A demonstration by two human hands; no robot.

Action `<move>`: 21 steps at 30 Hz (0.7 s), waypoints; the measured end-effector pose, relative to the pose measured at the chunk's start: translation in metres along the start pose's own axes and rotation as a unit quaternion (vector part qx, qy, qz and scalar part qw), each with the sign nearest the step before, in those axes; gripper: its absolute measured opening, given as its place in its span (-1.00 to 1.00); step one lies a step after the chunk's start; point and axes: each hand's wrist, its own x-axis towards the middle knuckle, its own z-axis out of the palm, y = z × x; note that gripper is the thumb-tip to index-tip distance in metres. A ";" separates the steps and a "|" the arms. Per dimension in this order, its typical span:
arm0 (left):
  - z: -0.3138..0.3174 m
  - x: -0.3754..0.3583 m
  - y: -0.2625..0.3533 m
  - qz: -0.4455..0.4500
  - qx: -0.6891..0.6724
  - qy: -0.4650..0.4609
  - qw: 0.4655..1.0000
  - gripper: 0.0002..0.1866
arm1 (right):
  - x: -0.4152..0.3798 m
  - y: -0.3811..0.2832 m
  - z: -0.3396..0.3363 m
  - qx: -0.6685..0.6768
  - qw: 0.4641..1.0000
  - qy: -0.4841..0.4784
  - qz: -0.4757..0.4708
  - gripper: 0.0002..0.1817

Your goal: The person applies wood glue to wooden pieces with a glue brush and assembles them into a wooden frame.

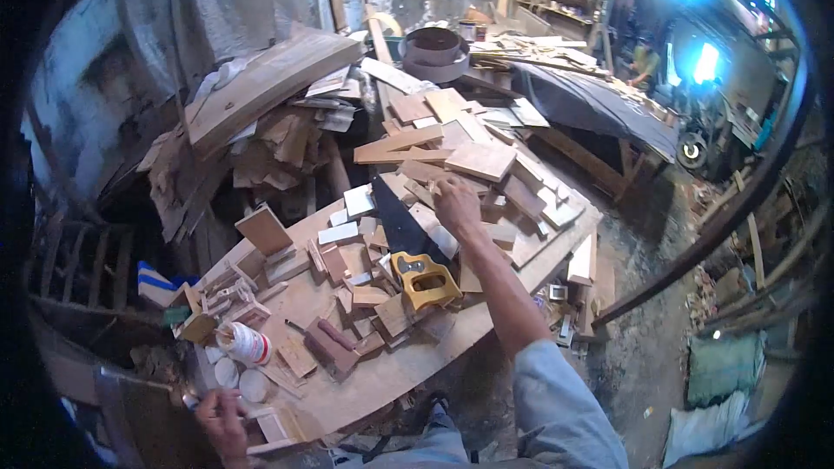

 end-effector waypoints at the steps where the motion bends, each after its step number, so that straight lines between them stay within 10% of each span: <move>1: 0.015 -0.008 0.028 0.002 0.006 0.006 1.000 -0.70 | 0.016 0.002 0.019 -0.006 1.000 -0.010 -0.028 -0.71; 7: -0.002 -0.035 0.067 0.023 0.079 0.015 0.997 -0.80 | 0.068 0.013 0.077 -0.058 0.995 -0.084 0.006 -0.70; 14: -0.028 -0.048 0.032 -0.072 0.079 0.086 0.991 -0.74 | 0.133 -0.010 -0.018 0.429 0.857 0.270 -0.097 -0.75; 18: -0.027 -0.024 0.018 -0.022 0.046 0.029 0.998 -0.80 | 0.077 -0.095 -0.107 0.508 0.821 0.245 -0.088 -0.65; 21: -0.022 0.004 0.057 -0.038 -0.091 -0.076 0.992 -0.79 | -0.021 -0.175 -0.164 0.319 0.922 0.008 -0.220 -0.65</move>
